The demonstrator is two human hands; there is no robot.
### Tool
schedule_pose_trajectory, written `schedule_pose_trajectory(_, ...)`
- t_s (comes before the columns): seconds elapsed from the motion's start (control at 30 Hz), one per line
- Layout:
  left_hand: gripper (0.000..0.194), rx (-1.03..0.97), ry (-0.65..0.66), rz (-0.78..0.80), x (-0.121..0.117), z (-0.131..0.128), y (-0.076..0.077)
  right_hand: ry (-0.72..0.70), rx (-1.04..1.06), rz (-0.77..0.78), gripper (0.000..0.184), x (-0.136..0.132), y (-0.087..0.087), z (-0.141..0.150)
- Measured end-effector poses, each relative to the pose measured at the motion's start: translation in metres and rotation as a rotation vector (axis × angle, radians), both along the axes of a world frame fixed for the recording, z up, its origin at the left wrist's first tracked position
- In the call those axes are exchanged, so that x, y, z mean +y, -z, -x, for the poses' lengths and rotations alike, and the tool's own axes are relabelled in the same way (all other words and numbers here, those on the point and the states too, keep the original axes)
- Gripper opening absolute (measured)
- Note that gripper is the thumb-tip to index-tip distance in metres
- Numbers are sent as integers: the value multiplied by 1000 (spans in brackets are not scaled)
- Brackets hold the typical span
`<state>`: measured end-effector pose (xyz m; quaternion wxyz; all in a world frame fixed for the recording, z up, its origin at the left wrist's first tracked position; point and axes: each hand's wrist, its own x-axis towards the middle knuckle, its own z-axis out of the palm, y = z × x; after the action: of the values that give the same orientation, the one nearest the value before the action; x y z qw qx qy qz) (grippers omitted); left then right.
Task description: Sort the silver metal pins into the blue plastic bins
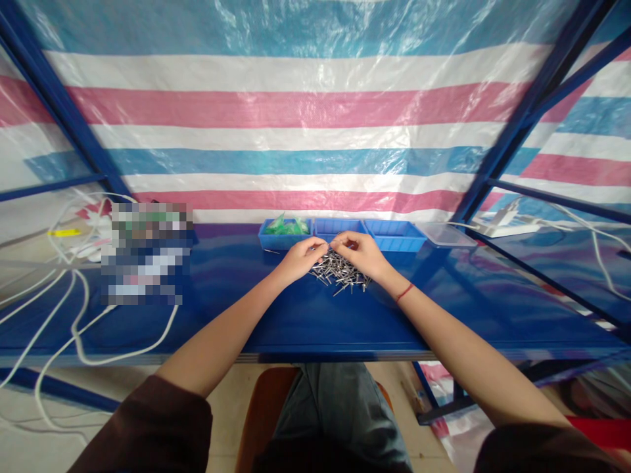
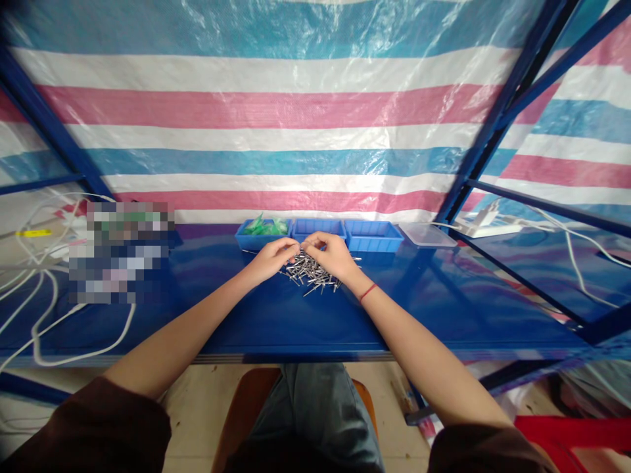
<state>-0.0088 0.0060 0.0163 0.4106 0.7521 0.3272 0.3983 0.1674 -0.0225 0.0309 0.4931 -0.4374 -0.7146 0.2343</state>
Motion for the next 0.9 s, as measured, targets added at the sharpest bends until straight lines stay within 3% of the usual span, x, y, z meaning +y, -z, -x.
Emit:
schedule_pose_trajectory(0.27,24,7,-31,-68,6,-1,10,6,-4,-61,27,0,1,1)
schedule_pose_trajectory(0.4,20,-37,-115,-100,3,0,3,30,-70,-95,20,-1,-1,1)
schedule_pose_trajectory(0.53,18,-121,-72,-94,-2,0,-5,-1,-126,-94,19,1,1,-1)
schedule_pose_trajectory(0.67,19,-105,-84,-108,-1,-1,-4,-32,-144,-82,23,4,4,-2)
schedule_pose_trajectory(0.77,26,-11,-183,-159,4,2,-2,79,-135,-128,25,11,4,-5)
schedule_pose_trajectory(0.9,23,307,-262,-352,7,11,-6,365,-178,-218,24,28,3,-19)
